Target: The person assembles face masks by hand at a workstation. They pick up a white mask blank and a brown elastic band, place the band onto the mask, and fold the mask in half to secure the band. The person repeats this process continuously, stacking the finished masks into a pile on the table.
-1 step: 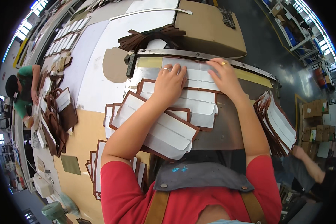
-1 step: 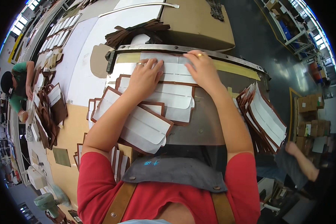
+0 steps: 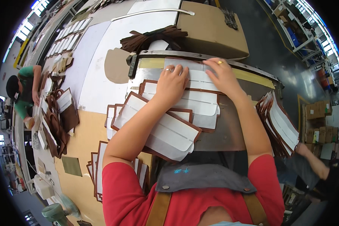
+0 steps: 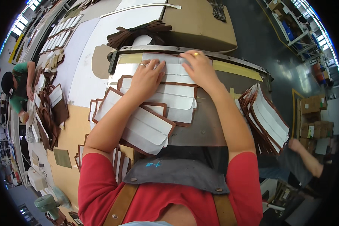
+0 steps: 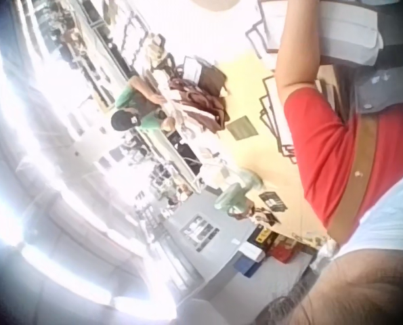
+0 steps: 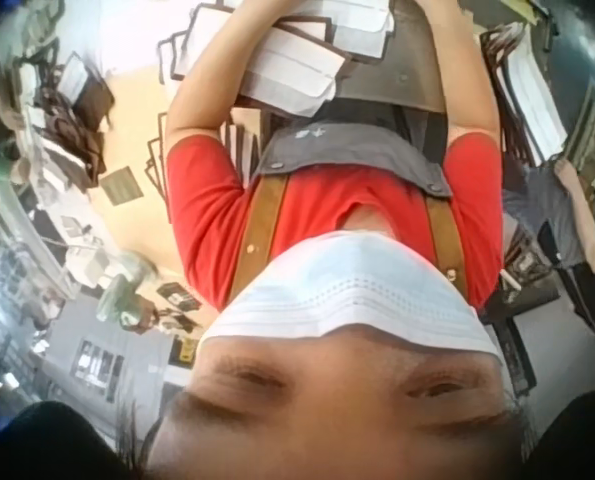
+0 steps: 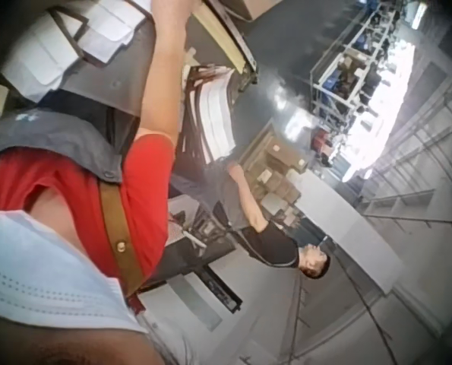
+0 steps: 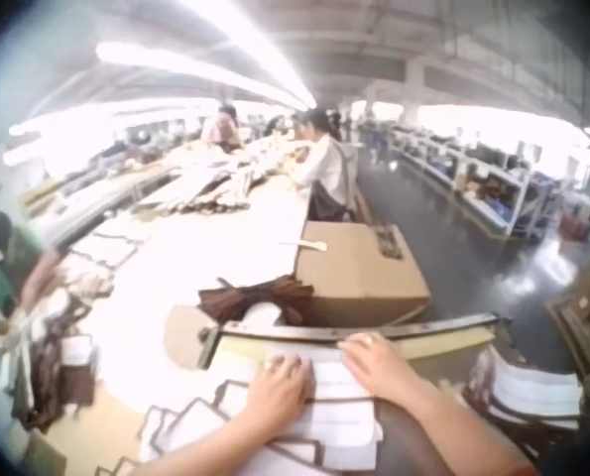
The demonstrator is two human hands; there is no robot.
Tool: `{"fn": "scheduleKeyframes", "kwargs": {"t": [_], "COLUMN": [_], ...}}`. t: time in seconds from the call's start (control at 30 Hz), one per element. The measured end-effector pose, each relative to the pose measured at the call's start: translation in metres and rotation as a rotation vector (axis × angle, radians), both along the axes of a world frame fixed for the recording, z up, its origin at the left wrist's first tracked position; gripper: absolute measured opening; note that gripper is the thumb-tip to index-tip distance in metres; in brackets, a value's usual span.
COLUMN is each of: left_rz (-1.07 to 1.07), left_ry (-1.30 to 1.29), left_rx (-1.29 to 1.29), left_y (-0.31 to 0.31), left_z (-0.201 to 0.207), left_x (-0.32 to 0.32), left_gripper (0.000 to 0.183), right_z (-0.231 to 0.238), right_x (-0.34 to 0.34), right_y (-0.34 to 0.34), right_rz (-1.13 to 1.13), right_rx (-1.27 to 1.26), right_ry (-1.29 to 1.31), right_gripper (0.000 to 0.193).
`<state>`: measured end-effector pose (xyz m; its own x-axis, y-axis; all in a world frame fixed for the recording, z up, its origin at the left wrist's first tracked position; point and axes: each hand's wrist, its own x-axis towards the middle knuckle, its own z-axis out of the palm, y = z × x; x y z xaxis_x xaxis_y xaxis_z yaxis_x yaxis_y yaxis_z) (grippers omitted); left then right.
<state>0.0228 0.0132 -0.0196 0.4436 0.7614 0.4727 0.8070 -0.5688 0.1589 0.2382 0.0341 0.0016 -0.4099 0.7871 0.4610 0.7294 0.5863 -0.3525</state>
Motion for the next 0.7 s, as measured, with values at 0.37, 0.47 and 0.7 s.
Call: {"fn": "scheduleKeyframes", "kwargs": {"t": [0.37,0.47,0.7], "left_rz": [0.024,0.082,0.311], "left_ry": [-0.245,-0.093,0.112], "left_rx": [-0.126,-0.03,-0.192], "left_y": [0.01,0.021,0.015], "left_z": [0.004,-0.003,0.01], "left_x": [-0.012,-0.013,-0.013], "left_gripper": [0.043,0.044,0.053], "right_z": [-0.015,-0.018,-0.001], "right_x": [-0.062,-0.066,-0.019], "right_y": [0.034,0.031,0.016], "right_rz": [0.108,0.075,-0.044], "right_rx": [0.015,0.205,0.141], "right_ry": [-0.106,-0.174,-0.284], "right_gripper": [0.02,0.018,0.01]}}
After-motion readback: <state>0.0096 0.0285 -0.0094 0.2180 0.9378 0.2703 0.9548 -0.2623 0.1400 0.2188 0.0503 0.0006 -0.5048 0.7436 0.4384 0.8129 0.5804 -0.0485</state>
